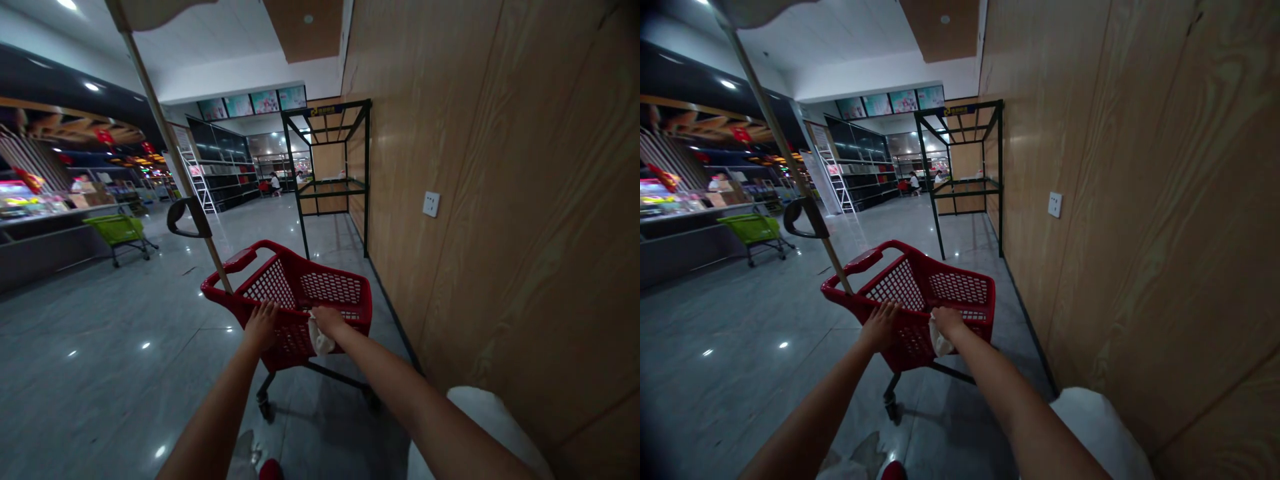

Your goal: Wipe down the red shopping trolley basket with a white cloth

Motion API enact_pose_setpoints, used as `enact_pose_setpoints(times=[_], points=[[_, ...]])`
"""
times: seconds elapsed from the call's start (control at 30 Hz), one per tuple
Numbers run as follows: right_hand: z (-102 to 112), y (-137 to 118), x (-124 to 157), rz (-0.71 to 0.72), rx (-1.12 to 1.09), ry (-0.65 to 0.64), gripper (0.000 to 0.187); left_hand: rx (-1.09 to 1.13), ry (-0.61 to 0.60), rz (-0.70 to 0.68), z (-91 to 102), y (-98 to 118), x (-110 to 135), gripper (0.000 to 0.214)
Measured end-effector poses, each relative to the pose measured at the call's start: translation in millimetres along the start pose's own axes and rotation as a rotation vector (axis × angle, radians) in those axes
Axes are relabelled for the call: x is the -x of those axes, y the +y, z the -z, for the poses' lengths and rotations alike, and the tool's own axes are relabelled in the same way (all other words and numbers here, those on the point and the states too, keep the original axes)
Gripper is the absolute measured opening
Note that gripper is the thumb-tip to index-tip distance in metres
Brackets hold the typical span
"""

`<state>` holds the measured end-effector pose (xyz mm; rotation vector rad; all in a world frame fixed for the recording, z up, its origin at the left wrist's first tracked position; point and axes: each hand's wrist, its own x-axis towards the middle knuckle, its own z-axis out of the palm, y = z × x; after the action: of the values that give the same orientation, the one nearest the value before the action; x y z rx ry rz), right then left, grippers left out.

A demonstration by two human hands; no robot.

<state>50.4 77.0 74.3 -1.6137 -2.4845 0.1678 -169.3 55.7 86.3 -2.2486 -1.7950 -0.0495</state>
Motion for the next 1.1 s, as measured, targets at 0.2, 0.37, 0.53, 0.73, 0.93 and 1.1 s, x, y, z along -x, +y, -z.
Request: enact_pose_setpoints(times=[0.2, 0.37, 0.53, 0.73, 0.93, 1.1], points=[[-9.8, 75.7, 34.1, 0.032, -0.011, 0.025, 0.027, -0.046, -0.026, 0.046, 0.7, -10.6, -19.6, 0.07], [-28.8, 116.0, 59.1, 0.104, -0.035, 0.145, 0.03, -0.1, -0.02, 0.123, -2.1, -1.3, -39.9, 0.069], [-48.3, 85.6, 71.8, -0.004, 0.061, 0.229, 0.029, -0.006, -0.118, 0.152, -3.3, 55.6, -53.2, 0.068], [-43.3, 51.0, 88.3, 0.113, -0.004, 0.204, 0.024, 0.171, -0.138, -0.131, -13.3, 126.8, -38.5, 0.049], [-39.3, 59.5, 100.9, 0.255, -0.073, 0.191, 0.027, 0.199, -0.1, -0.134, -15.5, 119.6, -22.2, 0.042], [-35.1, 100.8, 105.2, 0.247, -0.081, 0.202, 0.029, 0.149, -0.093, -0.064, -17.0, 112.6, -29.4, 0.042]])
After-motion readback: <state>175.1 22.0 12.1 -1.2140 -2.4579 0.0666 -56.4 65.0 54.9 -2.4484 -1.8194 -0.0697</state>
